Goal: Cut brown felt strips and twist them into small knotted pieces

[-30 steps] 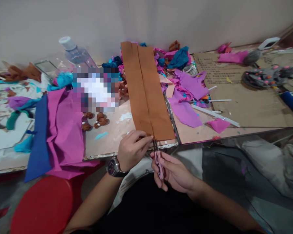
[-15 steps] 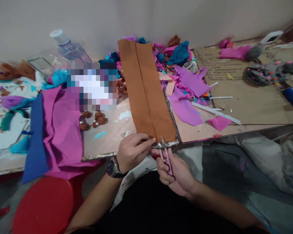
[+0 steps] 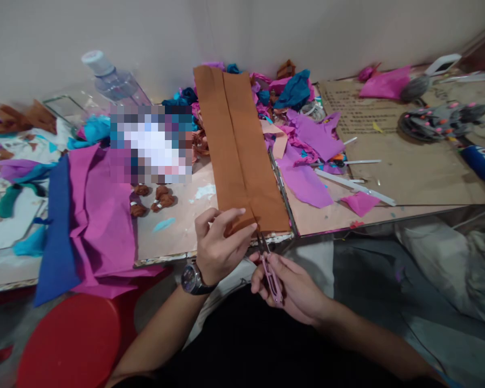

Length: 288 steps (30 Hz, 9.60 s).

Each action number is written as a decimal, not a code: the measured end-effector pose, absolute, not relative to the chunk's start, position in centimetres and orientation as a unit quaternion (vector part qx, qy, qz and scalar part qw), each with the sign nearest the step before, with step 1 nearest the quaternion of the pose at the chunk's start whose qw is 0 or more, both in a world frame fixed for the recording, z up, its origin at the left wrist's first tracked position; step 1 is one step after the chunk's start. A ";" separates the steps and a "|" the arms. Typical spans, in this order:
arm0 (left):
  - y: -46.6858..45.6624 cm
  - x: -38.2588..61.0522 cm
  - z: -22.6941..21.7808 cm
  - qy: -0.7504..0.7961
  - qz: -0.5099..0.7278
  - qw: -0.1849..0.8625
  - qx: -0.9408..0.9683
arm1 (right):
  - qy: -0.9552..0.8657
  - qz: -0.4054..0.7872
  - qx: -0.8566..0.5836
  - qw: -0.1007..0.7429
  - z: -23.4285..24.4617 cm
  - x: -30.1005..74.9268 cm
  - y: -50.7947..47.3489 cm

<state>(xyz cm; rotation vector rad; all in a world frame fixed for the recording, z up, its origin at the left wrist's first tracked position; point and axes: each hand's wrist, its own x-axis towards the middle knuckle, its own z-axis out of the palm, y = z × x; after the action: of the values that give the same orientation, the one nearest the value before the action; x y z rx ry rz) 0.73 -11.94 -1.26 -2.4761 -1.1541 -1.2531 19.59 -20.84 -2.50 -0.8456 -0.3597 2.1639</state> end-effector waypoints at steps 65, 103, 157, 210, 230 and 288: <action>-11.9 -0.1 -2.3 -0.337 -0.366 -0.036 -0.867 | -0.160 0.858 -0.305 0.382 -2.4 18.9 -19.3; -12.0 -0.2 -2.4 -0.341 -0.362 -0.042 -0.867 | -0.158 0.854 -0.314 0.383 -2.3 18.8 -19.3; -12.9 -0.3 -2.5 -0.349 -0.366 -0.033 -0.862 | -0.152 0.845 -0.325 0.396 -2.2 18.5 -19.5; -14.6 -0.4 -1.8 -0.313 -0.371 -0.037 -0.874 | -0.153 0.846 -0.329 0.390 -2.3 18.5 -19.9; -15.2 -0.4 -1.4 -0.299 -0.362 -0.058 -0.881 | -0.131 0.829 -0.377 0.391 -1.3 18.4 -19.8; -14.0 -0.6 -2.1 -0.310 -0.379 -0.082 -0.868 | -0.148 0.843 -0.368 0.364 -0.8 18.9 -20.4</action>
<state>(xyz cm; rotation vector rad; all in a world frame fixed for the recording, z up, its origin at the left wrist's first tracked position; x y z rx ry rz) -0.60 -14.05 -2.09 -2.8801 -1.0274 -1.2584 18.86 -20.39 -0.84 -0.9477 -0.3798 2.1691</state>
